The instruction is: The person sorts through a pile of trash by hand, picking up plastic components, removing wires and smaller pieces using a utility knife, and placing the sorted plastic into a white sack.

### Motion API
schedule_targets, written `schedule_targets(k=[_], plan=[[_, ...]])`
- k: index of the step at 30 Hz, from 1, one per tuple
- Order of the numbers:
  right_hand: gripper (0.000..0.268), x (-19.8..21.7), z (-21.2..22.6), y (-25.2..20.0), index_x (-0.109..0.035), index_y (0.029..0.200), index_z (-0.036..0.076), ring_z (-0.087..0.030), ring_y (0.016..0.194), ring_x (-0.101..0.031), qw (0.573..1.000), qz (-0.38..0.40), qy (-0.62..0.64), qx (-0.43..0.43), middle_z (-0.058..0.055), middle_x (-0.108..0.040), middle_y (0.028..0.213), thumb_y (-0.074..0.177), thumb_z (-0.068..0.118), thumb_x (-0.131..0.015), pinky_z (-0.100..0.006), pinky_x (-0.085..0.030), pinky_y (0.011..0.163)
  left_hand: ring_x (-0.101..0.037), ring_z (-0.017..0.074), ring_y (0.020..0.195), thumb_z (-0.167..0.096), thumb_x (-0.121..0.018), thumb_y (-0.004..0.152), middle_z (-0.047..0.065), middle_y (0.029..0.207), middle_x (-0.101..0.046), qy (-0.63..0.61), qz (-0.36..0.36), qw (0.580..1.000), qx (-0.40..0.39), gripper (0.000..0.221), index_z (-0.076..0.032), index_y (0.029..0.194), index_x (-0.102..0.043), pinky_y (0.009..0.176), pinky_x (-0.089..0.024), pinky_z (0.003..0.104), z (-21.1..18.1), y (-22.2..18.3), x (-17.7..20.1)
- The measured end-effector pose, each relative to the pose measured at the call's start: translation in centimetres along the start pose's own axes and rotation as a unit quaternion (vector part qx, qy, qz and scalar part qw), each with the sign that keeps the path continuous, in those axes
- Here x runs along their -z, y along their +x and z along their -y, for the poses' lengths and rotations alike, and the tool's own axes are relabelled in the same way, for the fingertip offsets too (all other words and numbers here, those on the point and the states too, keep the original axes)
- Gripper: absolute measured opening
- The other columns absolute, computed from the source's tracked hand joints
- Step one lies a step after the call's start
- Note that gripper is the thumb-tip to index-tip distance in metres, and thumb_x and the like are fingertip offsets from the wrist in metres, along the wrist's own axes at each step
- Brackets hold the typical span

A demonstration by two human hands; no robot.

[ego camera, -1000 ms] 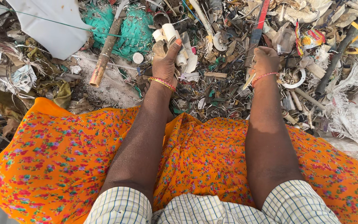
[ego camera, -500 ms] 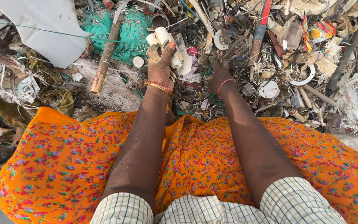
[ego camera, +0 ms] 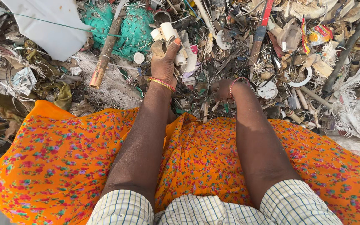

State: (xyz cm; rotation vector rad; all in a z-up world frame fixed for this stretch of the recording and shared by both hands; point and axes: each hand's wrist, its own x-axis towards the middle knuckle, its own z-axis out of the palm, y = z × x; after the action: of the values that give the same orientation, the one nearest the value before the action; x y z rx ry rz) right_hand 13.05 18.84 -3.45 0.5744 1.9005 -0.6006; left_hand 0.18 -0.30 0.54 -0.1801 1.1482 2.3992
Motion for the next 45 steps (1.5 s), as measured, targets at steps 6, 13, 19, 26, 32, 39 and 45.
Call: schedule_targets(k=[6, 13, 19, 26, 32, 39, 45], plan=[[0.039, 2.5, -6.6, 3.9, -0.078, 0.125, 0.019, -0.028, 0.117, -0.07, 0.94, -0.321, 0.113, -0.026, -0.013, -0.075, 0.128, 0.088, 0.016, -0.068, -0.039, -0.053, 0.105, -0.066, 0.017, 0.092, -0.017, -0.084, 0.086, 0.005, 0.107, -0.065, 0.003, 0.008, 1.0, -0.004, 0.051, -0.005, 0.128, -0.056, 0.078, -0.059, 0.035, -0.2, -0.3, -0.3], [0.074, -2.4, -2.5, 9.9, -0.044, 0.152, 0.015, -0.033, 0.12, -0.062, 0.957, -0.256, 0.131, 0.028, -0.02, -0.06, 0.133, 0.085, 0.023, -0.076, -0.041, -0.051, 0.102, -0.067, 0.0162, 0.094, -0.016, -0.083, 0.085, 0.004, 0.108, -0.066, 0.017, 0.01, 1.0, 0.004, 0.05, -0.006, 0.127, -0.057, 0.078, -0.06, 0.034, 0.1, -0.8, -0.3], [0.062, -1.7, -4.4, 9.9, -0.069, 0.138, 0.015, -0.026, 0.11, -0.067, 0.907, -0.321, 0.26, 0.08, -0.016, -0.065, 0.132, 0.081, 0.035, -0.083, -0.042, -0.054, 0.086, -0.067, 0.0177, 0.094, -0.014, -0.082, 0.086, 0.005, 0.109, -0.066, 0.007, -0.005, 1.0, 0.026, 0.052, -0.008, 0.129, -0.054, 0.078, -0.06, 0.036, -0.1, -0.6, -0.5], [0.03, 6.3, -4.3, -4.2, -0.073, 0.102, -0.003, -0.009, 0.048, -0.049, 0.81, -0.264, 0.474, 0.222, -0.004, -0.071, 0.082, 0.092, 0.025, -0.076, -0.026, -0.036, 0.04, -0.068, 0.0179, 0.095, -0.013, -0.083, 0.087, 0.006, 0.11, -0.066, -0.016, 0.031, 0.999, 0.021, 0.053, -0.005, 0.131, -0.055, 0.078, -0.061, 0.034, 0.0, -0.9, -1.3], [0.024, 7.8, 1.0, -11.9, -0.072, 0.107, -0.004, -0.006, 0.06, -0.055, 0.738, -0.293, 0.461, 0.396, -0.005, -0.07, 0.087, 0.087, 0.009, -0.076, -0.022, -0.042, 0.05, -0.066, 0.0183, 0.093, -0.014, -0.085, 0.087, 0.006, 0.108, -0.066, 0.027, 0.073, 0.997, 0.029, 0.054, -0.002, 0.131, -0.056, 0.074, -0.057, 0.036, -0.1, -1.2, -1.3], [0.038, 6.1, 6.3, -14.4, -0.067, 0.115, 0.001, -0.004, 0.063, -0.058, 0.84, -0.285, 0.237, 0.396, 0.0, -0.07, 0.079, 0.083, 0.014, -0.082, -0.022, -0.047, 0.055, -0.067, 0.0193, 0.108, -0.012, -0.087, 0.086, 0.006, 0.117, -0.067, -0.076, 0.156, 0.984, 0.046, 0.061, -0.002, 0.137, -0.054, 0.094, -0.058, 0.036, -0.1, -2.0, -1.1], [0.051, 6.3, 6.8, -16.1, -0.067, 0.128, 0.006, -0.006, 0.056, -0.052, 0.866, -0.261, 0.178, 0.387, 0.001, -0.062, 0.069, 0.083, 0.022, -0.083, -0.025, -0.041, 0.048, -0.068, 0.0225, 0.11, -0.006, -0.085, 0.085, 0.01, 0.118, -0.068, -0.109, 0.174, 0.976, 0.068, 0.059, -0.001, 0.136, -0.056, 0.097, -0.058, 0.04, 0.1, -2.3, -0.5]])
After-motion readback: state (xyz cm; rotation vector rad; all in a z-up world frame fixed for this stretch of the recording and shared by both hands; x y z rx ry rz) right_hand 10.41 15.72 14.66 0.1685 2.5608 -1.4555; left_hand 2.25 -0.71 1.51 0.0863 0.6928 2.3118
